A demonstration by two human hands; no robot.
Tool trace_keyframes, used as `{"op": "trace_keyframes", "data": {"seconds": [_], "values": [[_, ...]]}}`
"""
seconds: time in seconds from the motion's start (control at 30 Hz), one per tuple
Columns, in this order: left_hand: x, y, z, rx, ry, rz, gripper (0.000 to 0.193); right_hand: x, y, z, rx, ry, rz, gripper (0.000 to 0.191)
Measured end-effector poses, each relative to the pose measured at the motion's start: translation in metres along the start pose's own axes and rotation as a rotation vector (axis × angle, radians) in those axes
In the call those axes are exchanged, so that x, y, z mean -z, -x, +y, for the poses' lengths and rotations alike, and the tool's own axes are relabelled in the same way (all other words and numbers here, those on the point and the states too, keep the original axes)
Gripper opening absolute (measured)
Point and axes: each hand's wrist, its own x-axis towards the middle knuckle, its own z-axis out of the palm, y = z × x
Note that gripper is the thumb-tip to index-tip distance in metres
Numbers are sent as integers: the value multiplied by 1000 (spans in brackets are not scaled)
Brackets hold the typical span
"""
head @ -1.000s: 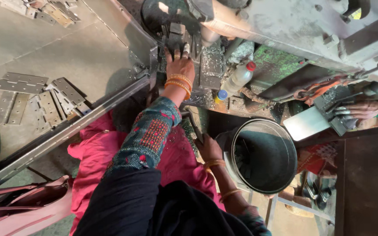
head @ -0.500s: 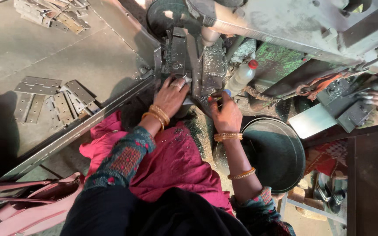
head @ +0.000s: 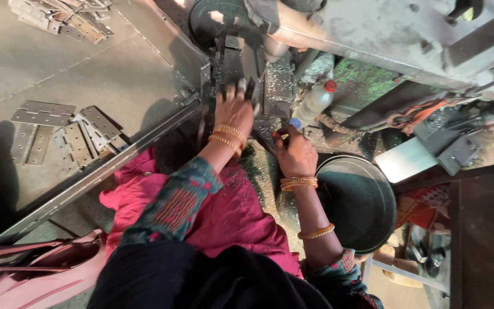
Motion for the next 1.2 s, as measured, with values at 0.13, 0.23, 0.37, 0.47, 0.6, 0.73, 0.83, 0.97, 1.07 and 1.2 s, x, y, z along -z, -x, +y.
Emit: {"op": "trace_keyframes", "data": {"seconds": [0.13,0.23,0.37,0.47,0.6,0.73,0.83,0.97,1.07,1.2], "values": [[11,34,-5,-106,-81,-163,27,-1,0,-2,32,82,-51,29],[8,29,3,-149,-3,35,49,1,0,-3,-12,94,-80,30],[1,0,12,-12,-168,-148,30,5,-1,-5,-16,96,-83,29],[-1,-1,19,-70,-310,1,36,7,0,-8,-32,100,-90,30],[-1,22,21,-122,-217,-163,24,7,1,-8,-25,81,-82,29],[0,22,14,-72,-85,-8,27,5,4,-7,-10,94,-89,31],[-6,5,13,-32,-285,-134,22,4,4,-7,9,109,-83,31],[-18,0,14,-42,-153,131,31,3,3,-5,8,93,-79,33],[-23,13,14,-69,-224,76,35,2,1,-2,-19,80,-95,33],[-14,23,9,-34,-29,-61,34,0,2,-1,-10,141,-123,34]]}}
